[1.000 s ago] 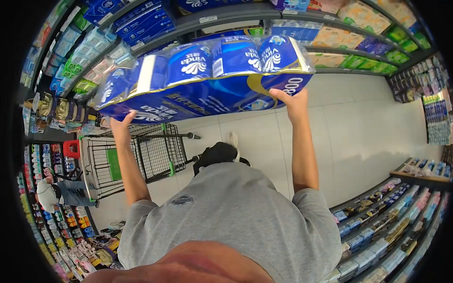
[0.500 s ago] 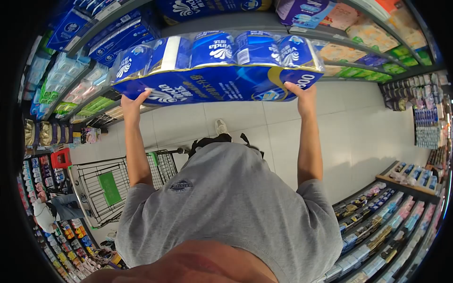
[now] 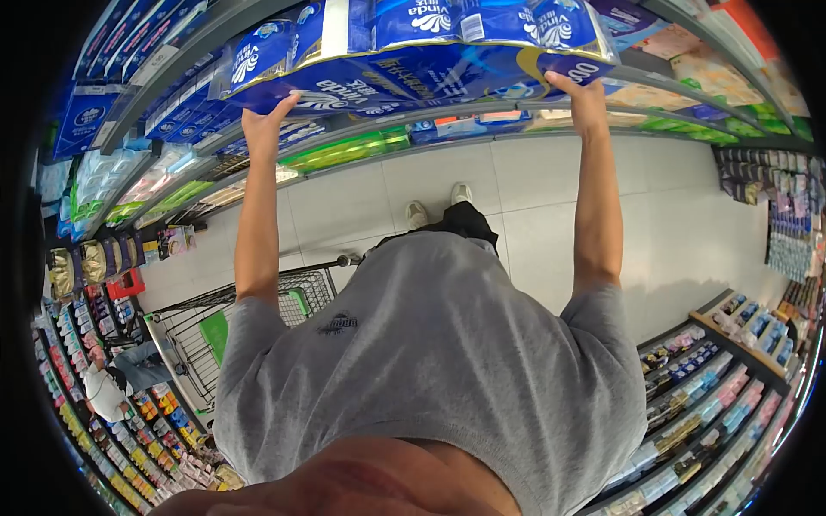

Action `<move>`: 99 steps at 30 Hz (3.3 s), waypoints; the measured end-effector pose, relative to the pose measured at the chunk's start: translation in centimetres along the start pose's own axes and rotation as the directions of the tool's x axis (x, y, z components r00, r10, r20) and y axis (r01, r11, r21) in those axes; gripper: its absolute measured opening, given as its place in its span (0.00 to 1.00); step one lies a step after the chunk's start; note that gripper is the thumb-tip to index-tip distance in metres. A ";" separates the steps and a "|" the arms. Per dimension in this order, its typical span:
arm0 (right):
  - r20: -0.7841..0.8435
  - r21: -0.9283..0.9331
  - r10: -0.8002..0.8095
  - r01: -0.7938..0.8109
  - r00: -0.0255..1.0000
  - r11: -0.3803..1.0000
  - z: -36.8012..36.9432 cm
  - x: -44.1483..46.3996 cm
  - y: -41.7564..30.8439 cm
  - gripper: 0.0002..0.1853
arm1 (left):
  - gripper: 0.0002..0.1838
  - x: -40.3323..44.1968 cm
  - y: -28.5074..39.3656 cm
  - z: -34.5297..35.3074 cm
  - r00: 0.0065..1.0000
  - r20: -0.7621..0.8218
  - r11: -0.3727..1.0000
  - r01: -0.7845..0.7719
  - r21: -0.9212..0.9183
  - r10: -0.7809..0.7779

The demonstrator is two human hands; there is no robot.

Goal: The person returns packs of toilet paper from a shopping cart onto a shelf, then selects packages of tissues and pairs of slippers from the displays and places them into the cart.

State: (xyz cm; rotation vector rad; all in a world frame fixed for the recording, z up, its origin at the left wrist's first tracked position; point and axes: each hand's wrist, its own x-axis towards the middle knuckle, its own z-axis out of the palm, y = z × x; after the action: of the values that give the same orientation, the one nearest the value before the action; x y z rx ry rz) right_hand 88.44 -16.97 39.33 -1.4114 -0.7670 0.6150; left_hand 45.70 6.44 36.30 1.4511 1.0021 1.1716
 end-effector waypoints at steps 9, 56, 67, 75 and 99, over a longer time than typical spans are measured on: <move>0.101 0.051 0.014 -0.019 0.995 0.999 2.7 6.1 1.2 0.18 | 0.17 2.1 1.3 -0.8 0.999 -0.032 0.998 -0.026 0.063 0.029; -0.417 -0.412 -0.347 0.165 0.840 0.896 6.2 3.5 8.3 0.20 | 0.45 -2.1 -6.6 3.9 0.906 -0.411 0.995 -0.094 0.035 0.100; -0.232 -0.842 0.916 -0.539 0.328 -0.020 -10.4 -25.3 26.2 0.21 | 0.16 -44.3 -28.7 -13.2 0.134 0.004 0.065 0.454 0.889 -0.991; -0.270 -0.627 0.921 -0.777 0.279 0.052 -16.9 -15.7 26.2 0.21 | 0.25 -35.5 -29.0 -4.0 0.330 -0.007 0.229 0.671 0.705 -0.944; 0.036 -0.698 0.945 -0.669 0.325 0.257 -26.0 -29.7 36.5 0.11 | 0.21 -57.8 -19.3 -0.6 0.345 -0.198 0.191 0.819 0.540 -0.918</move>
State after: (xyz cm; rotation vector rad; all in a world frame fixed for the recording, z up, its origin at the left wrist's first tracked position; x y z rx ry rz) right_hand 92.58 -53.39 0.00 -2.3295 -0.4687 1.7783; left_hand 33.49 -45.80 7.44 0.9811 1.8119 -0.1868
